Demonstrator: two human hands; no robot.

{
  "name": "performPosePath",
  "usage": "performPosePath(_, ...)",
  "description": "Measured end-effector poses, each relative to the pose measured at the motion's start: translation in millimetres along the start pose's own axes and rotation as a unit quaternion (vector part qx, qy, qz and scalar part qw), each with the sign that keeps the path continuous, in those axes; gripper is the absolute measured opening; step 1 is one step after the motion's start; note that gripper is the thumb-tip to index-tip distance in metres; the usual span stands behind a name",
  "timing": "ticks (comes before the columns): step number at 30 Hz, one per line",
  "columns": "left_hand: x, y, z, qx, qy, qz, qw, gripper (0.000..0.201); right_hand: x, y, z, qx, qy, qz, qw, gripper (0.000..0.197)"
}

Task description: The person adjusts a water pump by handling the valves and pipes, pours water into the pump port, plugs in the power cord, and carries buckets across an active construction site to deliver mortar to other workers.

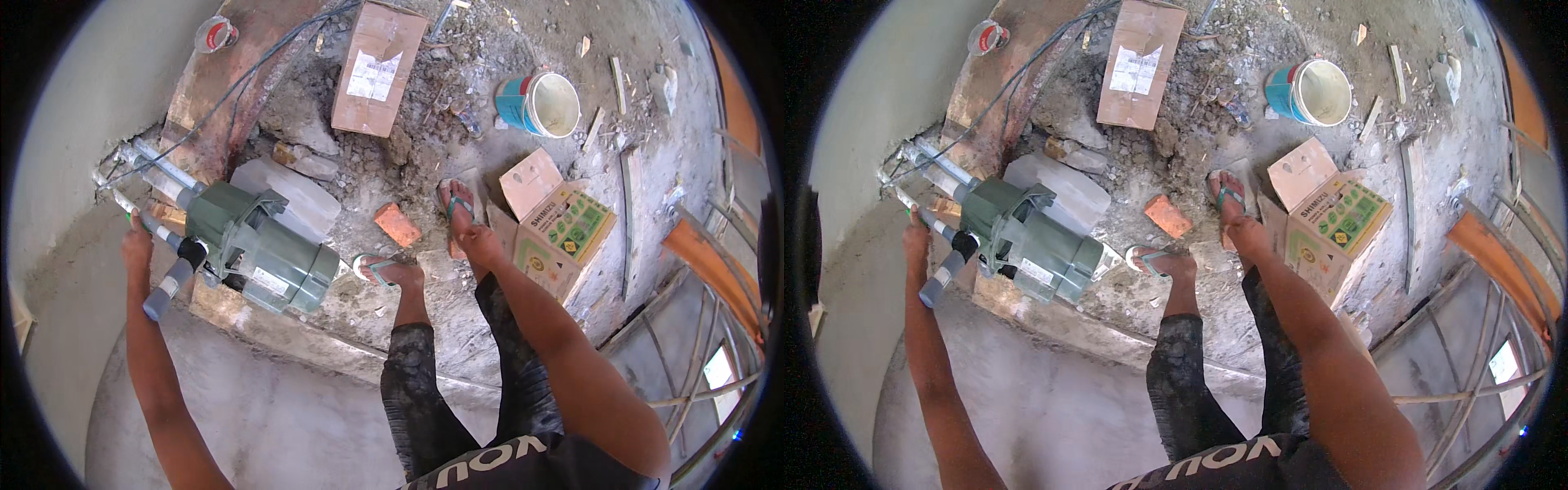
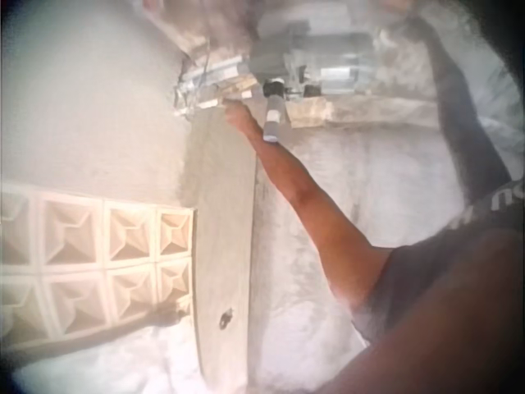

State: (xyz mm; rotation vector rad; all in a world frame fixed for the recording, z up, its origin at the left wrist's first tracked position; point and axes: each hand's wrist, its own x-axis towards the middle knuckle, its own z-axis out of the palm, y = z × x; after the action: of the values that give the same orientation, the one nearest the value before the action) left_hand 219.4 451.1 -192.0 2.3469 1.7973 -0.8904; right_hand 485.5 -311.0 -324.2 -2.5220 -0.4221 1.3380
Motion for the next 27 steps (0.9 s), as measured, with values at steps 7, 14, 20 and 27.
performPosePath(7,4,-5,1,0.027,0.018,0.037,0.999,0.085,2,-11,-3,-0.027,-0.041,0.01,0.999,0.033)
performPosePath(14,11,-19,-9,-0.062,-0.043,0.014,0.997,0.088,-19,-22,-38,0.021,-0.053,0.038,0.998,0.028)
performPosePath(20,-29,38,-67,-0.138,-0.155,-0.042,0.977,0.089,-111,-25,-138,0.086,0.114,-0.005,0.99,0.031)
performPosePath(27,12,9,-54,-0.123,-0.184,-0.127,0.967,0.082,-226,-51,-175,0.11,0.039,0.027,0.993,0.048)
